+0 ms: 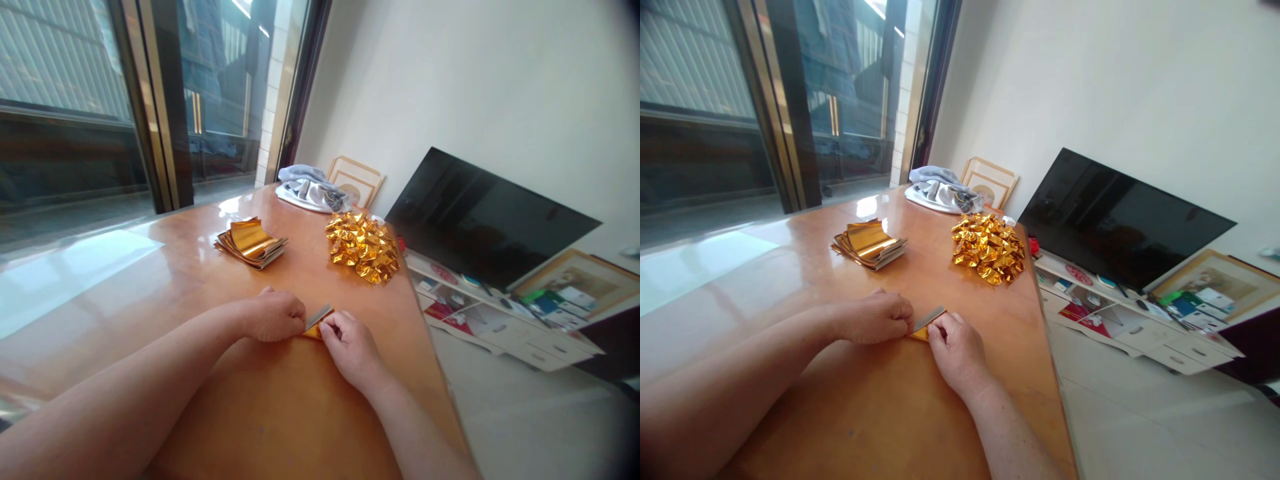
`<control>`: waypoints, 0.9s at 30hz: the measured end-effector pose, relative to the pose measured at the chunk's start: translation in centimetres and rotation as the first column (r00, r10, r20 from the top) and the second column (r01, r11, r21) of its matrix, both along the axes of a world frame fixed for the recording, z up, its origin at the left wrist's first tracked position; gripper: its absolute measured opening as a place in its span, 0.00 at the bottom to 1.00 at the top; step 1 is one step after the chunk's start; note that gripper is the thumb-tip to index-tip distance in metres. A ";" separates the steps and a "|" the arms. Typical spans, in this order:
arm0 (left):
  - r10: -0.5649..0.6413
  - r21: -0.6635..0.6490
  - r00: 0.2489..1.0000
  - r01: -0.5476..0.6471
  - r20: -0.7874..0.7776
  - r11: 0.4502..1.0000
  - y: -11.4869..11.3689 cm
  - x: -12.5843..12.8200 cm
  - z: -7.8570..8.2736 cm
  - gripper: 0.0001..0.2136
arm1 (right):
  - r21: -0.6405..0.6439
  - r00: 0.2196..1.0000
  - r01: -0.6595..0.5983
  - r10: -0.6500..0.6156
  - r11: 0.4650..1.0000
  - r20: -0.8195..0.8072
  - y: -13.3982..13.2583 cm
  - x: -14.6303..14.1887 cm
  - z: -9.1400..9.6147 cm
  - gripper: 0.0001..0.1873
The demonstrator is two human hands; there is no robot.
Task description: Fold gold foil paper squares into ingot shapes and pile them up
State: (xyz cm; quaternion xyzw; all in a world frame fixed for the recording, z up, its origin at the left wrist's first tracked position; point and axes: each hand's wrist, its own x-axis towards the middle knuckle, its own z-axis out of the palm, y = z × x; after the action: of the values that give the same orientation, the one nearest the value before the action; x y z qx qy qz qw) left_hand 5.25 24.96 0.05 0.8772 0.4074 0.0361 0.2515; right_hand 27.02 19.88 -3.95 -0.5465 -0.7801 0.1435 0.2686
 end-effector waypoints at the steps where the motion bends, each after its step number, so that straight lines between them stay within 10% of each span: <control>1: 0.001 0.002 1.000 -0.001 -0.001 1.000 0.0 0.0 0.0 0.11 | 0.000 1.000 0.002 -0.002 1.000 -0.003 0.0 0.0 0.0 0.09; 27: 0.157 0.062 0.983 -0.152 -0.093 0.986 -1.4 0.9 1.2 0.15 | -0.040 0.996 0.083 -0.082 0.996 0.032 -0.1 -0.7 0.1 0.07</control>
State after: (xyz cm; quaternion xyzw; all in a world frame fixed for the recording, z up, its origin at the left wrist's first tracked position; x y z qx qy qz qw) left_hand 6.19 23.60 1.21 0.8501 0.4850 0.0237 0.2038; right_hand 26.28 19.80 -3.89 -0.5858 -0.7577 0.1399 0.2513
